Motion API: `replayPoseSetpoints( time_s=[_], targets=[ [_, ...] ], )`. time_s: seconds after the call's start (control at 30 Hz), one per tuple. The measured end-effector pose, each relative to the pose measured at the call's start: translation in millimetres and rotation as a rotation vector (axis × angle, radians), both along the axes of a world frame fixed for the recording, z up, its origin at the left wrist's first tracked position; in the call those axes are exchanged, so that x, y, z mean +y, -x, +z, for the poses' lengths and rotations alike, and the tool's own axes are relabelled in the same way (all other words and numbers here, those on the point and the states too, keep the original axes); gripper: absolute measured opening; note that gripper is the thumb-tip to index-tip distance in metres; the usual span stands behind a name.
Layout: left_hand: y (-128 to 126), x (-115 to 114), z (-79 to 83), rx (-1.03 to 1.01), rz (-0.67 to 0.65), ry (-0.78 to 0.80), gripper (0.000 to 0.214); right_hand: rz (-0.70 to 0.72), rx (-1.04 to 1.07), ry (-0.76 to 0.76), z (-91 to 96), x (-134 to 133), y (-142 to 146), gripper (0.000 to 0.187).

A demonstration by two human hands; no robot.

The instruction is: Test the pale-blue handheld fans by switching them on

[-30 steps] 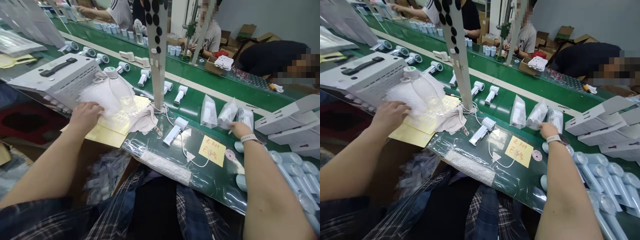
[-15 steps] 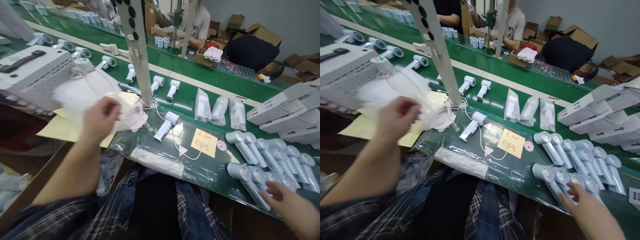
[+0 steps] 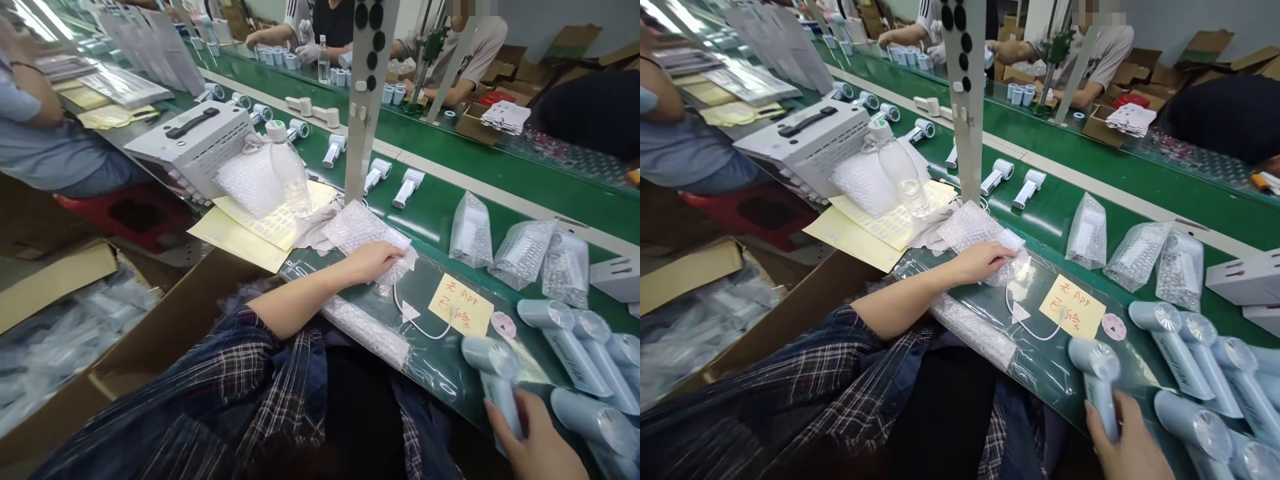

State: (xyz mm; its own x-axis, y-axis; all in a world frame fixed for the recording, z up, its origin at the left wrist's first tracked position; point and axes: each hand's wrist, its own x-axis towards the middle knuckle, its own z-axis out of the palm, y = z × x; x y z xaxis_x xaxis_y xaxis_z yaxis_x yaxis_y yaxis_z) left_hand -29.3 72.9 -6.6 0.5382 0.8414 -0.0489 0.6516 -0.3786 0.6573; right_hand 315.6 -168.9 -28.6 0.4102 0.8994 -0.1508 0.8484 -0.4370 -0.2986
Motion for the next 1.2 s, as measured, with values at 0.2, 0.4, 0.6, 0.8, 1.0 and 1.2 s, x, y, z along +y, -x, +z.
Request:
replayPoseSetpoints(
  time_s=[0.2,0.4,0.6,0.8,1.0,1.2],
  targets=[
    [6.6,9.7,-7.3,-0.331,0.072,0.212,0.038,0.189,0.342,-0.391,11.4,94.6,125.1,0.067],
    [29.6,21.6,-5.0,-0.572,0.252,0.381,0.048,0.506,0.038,-0.453,-12.2,158.9,164.4,0.069],
    [35.7,-11.5,36.9,-0.262,0.099,-0.164,0.057,0.765,-0.480,-0.571,25.0,154.1,163.2,0.047],
    [41.0,-27.0,73.3,0.103,-0.038,-0.440,0.061,0.775,-0.568,-0.680,64.1,147.4,172.7,0.043],
    [31.9,-39.3,101.0,0.223,-0.292,-0.417,0.065,0.673,-0.027,-0.482,70.3,154.2,160.1,0.057],
    [43.8,-62.4,123.8,-0.403,-0.248,-0.195,0.055,0.576,0.963,-0.218,86.3,123.9,163.1,0.065]
  ],
)
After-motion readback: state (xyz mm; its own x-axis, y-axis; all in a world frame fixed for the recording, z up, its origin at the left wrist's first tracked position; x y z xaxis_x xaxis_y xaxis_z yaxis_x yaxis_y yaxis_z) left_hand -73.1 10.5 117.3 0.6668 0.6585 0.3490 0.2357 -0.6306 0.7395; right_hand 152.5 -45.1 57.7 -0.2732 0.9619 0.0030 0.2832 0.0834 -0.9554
